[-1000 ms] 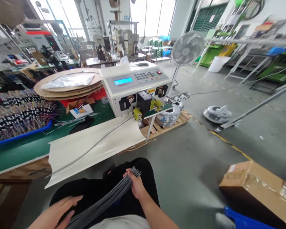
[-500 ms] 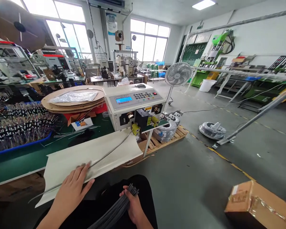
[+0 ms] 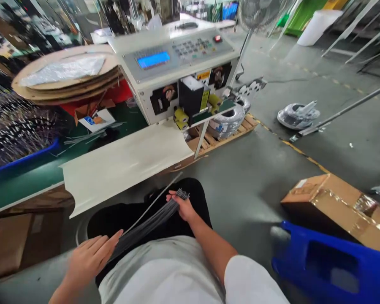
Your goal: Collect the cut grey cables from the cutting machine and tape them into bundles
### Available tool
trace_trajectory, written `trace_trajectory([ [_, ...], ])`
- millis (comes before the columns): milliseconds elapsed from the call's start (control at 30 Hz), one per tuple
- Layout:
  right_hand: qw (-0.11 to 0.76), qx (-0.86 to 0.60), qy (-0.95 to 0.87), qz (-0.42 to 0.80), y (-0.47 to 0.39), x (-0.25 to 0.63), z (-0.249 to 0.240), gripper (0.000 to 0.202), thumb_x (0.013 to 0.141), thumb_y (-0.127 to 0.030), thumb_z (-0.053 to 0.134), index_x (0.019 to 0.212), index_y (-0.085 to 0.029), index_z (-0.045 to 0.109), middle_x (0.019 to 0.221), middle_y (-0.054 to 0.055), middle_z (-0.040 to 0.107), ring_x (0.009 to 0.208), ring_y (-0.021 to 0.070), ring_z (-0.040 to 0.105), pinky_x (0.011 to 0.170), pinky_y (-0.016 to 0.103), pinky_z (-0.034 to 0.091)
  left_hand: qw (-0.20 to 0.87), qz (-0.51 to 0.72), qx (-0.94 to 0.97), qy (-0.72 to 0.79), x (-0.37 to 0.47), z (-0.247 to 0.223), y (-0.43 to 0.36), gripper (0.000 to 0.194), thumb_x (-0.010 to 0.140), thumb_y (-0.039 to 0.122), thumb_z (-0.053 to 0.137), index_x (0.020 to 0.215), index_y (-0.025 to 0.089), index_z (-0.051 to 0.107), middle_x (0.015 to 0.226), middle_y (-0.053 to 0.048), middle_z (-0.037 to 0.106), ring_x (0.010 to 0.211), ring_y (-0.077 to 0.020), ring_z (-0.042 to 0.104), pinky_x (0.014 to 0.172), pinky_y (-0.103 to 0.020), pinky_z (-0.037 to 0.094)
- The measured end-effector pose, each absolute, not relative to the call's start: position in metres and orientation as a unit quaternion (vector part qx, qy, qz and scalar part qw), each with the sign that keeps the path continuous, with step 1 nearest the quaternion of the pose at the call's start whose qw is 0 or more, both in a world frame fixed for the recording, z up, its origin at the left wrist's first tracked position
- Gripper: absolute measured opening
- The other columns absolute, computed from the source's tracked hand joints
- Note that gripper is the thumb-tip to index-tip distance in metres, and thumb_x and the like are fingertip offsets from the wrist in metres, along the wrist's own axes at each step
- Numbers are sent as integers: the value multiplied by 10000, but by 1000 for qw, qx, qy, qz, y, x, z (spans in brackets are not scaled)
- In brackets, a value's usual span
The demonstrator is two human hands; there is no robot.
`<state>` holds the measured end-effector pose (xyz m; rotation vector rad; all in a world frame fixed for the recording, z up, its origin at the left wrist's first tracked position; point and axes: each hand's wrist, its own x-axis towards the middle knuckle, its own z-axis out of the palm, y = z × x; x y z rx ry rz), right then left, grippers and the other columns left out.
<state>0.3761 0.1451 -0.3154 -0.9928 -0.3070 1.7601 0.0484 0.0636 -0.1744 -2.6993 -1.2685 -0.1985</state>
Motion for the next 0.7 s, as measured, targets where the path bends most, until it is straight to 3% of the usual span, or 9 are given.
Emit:
trace_trajectory([
  [200, 514, -394, -126, 752, 144, 377, -322, 362, 681, -331, 806, 1013, -212, 724, 1010, 75, 755, 929, 231, 702, 912, 418, 507, -54, -23, -866, -496, 53, -221, 27, 329, 933, 261, 502, 1237, 274, 627, 747, -11, 704, 656, -132, 655, 600, -238, 456],
  [433, 518, -392, -149, 746, 147, 376, -325, 281, 680, -284, 803, 944, -233, 720, 910, 25, 756, 911, 216, 687, 900, 419, 504, -69, -43, -783, -617, 62, -235, 13, 330, 951, 319, 451, 1205, 267, 656, 899, -31, 765, 731, -157, 699, 601, -232, 452],
  [700, 513, -346, -186, 763, 147, 379, -324, 501, 614, -132, 801, 1086, -254, 687, 972, 17, 734, 983, 213, 661, 911, 378, 471, -150, -56, -696, -700, 77, -239, 17, 364, 963, 382, 408, 1185, 251, 665, 1063, -44, 748, 883, -212, 714, 686, -281, 507],
])
